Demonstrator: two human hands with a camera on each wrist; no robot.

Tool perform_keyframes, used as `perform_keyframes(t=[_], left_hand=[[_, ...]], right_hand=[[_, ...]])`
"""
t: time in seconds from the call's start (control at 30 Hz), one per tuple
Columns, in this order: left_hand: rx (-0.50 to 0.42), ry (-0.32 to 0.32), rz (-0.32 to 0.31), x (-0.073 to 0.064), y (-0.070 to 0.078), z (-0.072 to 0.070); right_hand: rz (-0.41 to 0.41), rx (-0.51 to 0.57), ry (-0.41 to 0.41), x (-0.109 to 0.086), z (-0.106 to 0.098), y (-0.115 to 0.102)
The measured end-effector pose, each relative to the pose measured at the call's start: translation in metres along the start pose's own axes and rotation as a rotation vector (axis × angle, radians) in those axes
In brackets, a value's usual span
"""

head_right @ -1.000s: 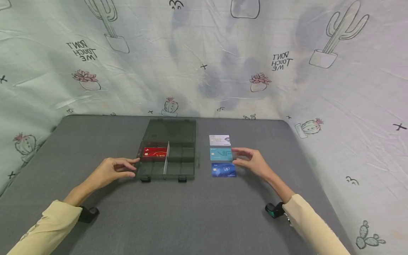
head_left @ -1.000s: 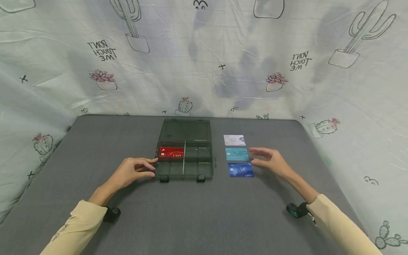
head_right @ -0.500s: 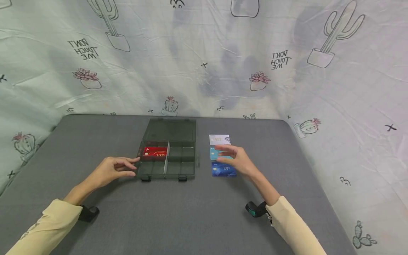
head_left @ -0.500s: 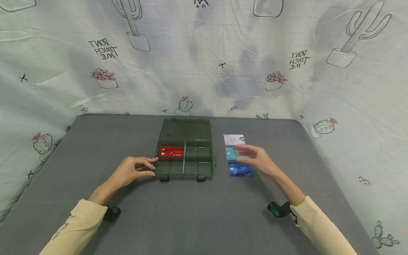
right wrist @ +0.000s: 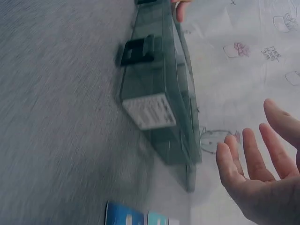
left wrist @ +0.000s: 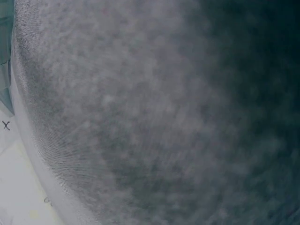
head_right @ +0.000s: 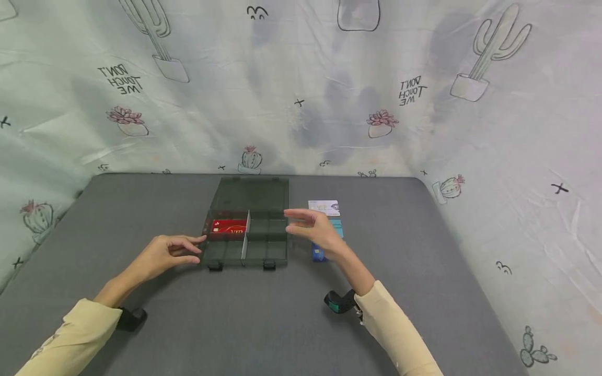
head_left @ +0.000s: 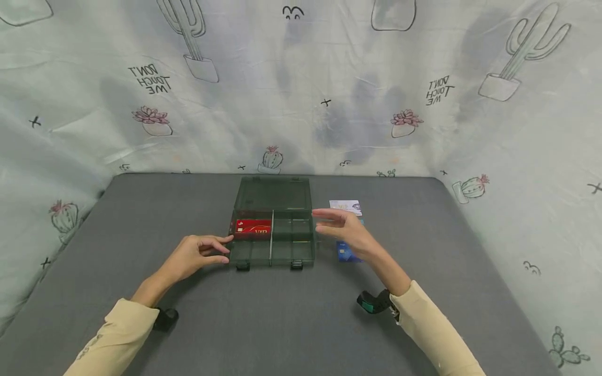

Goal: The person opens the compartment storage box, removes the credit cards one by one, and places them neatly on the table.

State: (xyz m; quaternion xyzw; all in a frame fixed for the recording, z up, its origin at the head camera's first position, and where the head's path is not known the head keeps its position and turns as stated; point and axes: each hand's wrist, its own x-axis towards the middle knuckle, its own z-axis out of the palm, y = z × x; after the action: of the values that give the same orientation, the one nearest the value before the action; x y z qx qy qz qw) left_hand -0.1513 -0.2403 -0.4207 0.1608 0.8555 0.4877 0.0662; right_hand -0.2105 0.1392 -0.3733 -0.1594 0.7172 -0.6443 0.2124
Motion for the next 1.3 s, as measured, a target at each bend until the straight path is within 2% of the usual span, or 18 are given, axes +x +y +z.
perform_keyframes(t=[0.17, 0.37, 0.53, 0.9, 1.03, 1.3], left_hand=[[-0.022, -0.01, -0.01, 0.002, 0.004, -0.001], [-0.025, -0.015, -0.023, 0.003, 0.007, -0.004], [-0.021, -0.001, -0.006, 0.0, 0.005, -0.004], [-0.028, -0.003, 0.01, -0.001, 0.001, -0.002], [-0.042, -0.005, 0.01, -0.002, -0.001, 0.0], [-0.054, 0.003, 0.018, -0.004, -0.005, 0.004]], right_hand=[[0.035, 0.036, -0.013, 0.017, 0.01, -0.004], [0.114, 0.069, -0.046, 0.039, 0.027, -0.007], [0.139, 0.034, -0.105, 0.056, 0.047, -0.007], [0.157, -0.039, -0.089, 0.072, 0.074, -0.001], [0.179, -0.158, -0.063, 0.077, 0.084, 0.0], [0.164, -0.599, -0.048, 0.089, 0.102, 0.004]])
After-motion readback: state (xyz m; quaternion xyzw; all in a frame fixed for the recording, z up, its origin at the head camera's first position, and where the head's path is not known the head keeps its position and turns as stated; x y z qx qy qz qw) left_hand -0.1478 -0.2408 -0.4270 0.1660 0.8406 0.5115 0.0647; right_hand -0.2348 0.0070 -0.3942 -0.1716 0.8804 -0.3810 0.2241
